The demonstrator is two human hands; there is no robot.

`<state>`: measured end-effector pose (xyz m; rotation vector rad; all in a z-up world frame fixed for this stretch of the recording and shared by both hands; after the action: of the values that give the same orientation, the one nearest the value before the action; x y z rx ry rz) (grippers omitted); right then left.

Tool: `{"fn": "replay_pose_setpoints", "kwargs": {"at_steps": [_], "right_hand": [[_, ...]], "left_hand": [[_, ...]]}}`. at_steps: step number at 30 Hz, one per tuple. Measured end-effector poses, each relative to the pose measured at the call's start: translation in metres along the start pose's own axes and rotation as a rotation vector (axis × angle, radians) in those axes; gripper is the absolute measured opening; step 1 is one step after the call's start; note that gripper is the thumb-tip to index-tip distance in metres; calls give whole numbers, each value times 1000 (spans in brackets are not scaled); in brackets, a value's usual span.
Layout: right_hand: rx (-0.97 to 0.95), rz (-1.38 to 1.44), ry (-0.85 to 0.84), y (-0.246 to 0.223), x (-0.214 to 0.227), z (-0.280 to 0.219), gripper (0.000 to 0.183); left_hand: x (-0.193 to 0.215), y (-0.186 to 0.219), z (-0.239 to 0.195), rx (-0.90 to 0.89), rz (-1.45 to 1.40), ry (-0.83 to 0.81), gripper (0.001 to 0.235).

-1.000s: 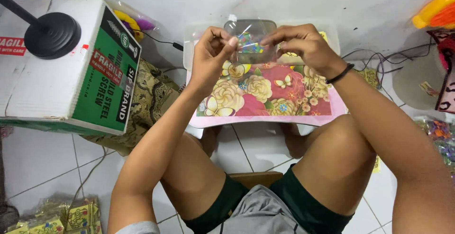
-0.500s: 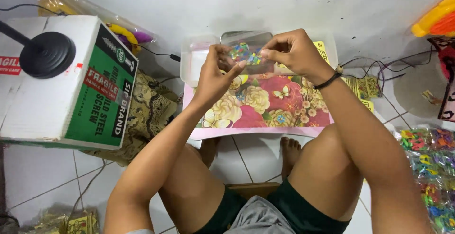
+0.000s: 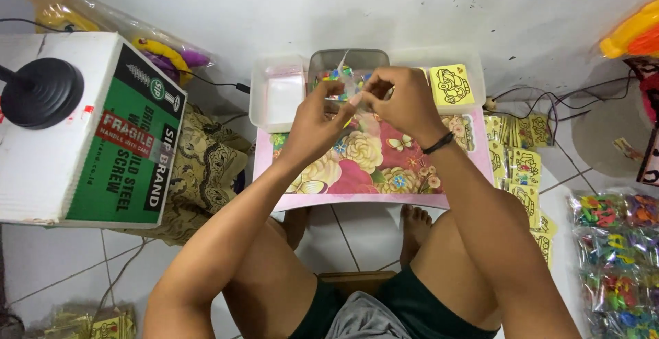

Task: The person sits on the floor and packs small colorful stickers into clear plastic bags. They place a yellow paper with a vehicle outline into each bag, add stickers, and then set the filled bags aside.

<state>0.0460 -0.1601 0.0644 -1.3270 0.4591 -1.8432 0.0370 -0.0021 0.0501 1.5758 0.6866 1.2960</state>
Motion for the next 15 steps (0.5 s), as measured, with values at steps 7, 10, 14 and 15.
{"fn": "replay_pose_setpoints", "kwargs": {"at_steps": [7,10,14,15], "right_hand": [[212,-316,89,-5,-1,-20,13],[262,-391,138,-7,-4,-24,4],[322,-314,135,-30,2,-26,17],[333,-283,125,-36,5,-27,19]], "left_hand": [[-23,-3,6,24,-95,-80,74],[-29,-5,9,16,-186,-81,62],[-35,-7,17,-38,-311,-52,54],[-35,-13,21,-49,-378,-23,50]]}}
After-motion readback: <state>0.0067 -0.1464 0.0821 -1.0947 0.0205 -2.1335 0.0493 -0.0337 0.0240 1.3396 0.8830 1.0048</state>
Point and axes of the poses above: each hand's wrist, its own z-axis towards the middle knuckle, its own x-axis out of the back of the hand, y = z × x, the point moved 10 cm from there along z, towards the middle knuckle, and after that the axes turned 4 degrees about x, right-handed, at the moved point
